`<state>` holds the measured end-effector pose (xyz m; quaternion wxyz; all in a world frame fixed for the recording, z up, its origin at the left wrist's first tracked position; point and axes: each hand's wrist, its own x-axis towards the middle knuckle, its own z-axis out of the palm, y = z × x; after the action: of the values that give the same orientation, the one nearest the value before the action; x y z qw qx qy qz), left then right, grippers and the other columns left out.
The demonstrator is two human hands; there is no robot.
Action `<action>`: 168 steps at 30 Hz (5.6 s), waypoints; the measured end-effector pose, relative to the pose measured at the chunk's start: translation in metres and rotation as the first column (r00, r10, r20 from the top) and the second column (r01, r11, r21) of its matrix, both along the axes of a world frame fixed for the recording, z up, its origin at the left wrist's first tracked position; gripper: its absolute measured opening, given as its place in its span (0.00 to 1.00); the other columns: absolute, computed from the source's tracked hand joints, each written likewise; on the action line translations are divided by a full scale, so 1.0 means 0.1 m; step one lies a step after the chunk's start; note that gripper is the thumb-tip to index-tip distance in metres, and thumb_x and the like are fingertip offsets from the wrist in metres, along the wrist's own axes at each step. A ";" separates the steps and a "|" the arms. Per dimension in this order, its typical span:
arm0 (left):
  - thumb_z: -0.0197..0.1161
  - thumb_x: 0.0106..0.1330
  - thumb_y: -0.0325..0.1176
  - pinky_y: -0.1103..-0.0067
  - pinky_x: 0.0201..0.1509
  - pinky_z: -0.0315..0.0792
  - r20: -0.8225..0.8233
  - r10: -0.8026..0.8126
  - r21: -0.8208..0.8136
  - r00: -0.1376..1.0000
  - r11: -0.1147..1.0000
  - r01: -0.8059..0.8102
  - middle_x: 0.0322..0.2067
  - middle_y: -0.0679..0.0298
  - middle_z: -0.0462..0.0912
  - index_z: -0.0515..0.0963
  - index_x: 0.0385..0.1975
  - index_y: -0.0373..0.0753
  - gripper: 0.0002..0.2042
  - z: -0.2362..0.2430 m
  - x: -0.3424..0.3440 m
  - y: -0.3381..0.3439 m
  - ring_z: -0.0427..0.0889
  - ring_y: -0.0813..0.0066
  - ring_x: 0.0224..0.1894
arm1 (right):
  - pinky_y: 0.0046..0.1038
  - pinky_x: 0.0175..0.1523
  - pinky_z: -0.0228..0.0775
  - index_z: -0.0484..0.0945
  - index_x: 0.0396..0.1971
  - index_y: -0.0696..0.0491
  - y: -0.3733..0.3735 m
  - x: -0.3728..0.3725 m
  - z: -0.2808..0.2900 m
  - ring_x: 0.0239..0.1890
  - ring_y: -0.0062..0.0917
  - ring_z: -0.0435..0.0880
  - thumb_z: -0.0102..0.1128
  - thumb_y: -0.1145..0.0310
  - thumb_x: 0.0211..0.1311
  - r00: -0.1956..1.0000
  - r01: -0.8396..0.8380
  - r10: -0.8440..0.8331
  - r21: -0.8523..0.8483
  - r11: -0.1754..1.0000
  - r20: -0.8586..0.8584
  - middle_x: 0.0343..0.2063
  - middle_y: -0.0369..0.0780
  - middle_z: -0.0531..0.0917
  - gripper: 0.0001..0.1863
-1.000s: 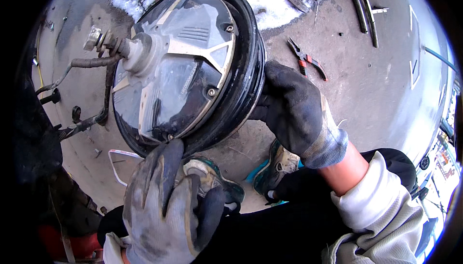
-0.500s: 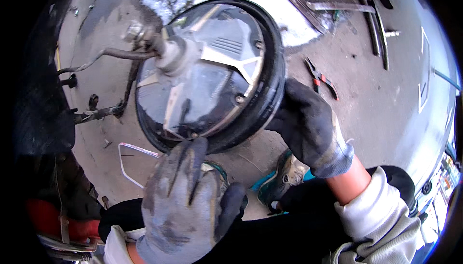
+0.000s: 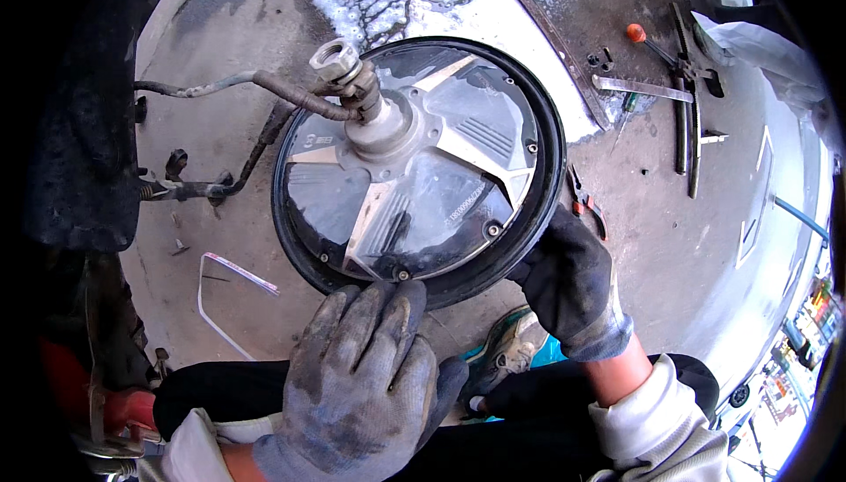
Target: The person works on a scooter's wheel hub, using pliers to remove a retaining clip and disassemble the hub. They then unwrap a new tire from its packaging and inspect it.
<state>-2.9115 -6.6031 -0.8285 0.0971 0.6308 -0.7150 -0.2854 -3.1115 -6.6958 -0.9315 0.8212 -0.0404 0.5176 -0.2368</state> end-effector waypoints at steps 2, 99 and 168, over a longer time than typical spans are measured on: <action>0.67 0.58 0.37 0.59 0.57 0.72 0.022 0.010 -0.012 1.000 1.000 -0.010 0.49 0.46 0.80 0.79 0.32 0.32 0.13 0.04 0.01 -0.01 0.79 0.53 0.50 | 0.40 0.53 0.79 0.73 0.53 0.61 0.00 -0.01 0.00 0.46 0.32 0.84 0.37 0.65 0.75 1.000 0.016 -0.016 0.011 1.000 -0.005 0.45 0.45 0.83 0.19; 0.75 0.51 0.42 0.55 0.61 0.62 0.427 0.036 -0.094 0.903 0.996 0.005 0.51 0.41 0.67 0.62 0.60 0.25 0.41 -0.26 -0.16 0.00 0.68 0.42 0.55 | 0.36 0.25 0.65 0.76 0.22 0.62 0.07 0.30 0.39 0.20 0.30 0.73 0.57 0.66 0.56 0.806 -0.569 0.263 -0.570 0.594 -0.530 0.17 0.43 0.76 0.12; 0.63 0.52 0.25 0.75 0.56 0.72 -0.377 0.610 0.148 0.697 0.782 -0.605 0.50 0.56 0.76 0.69 0.57 0.34 0.28 -0.51 1.15 -1.26 0.76 0.68 0.52 | 0.45 0.40 0.77 0.77 0.38 0.61 -0.62 0.84 0.10 0.35 0.49 0.84 0.62 0.51 0.59 0.584 -0.792 0.202 -0.499 0.351 -0.786 0.29 0.54 0.84 0.25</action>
<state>-2.7966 -6.7290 -0.8792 0.3275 0.7584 -0.4287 -0.3657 -3.0274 -6.7580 -0.9215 0.5176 -0.6580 0.5290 -0.1388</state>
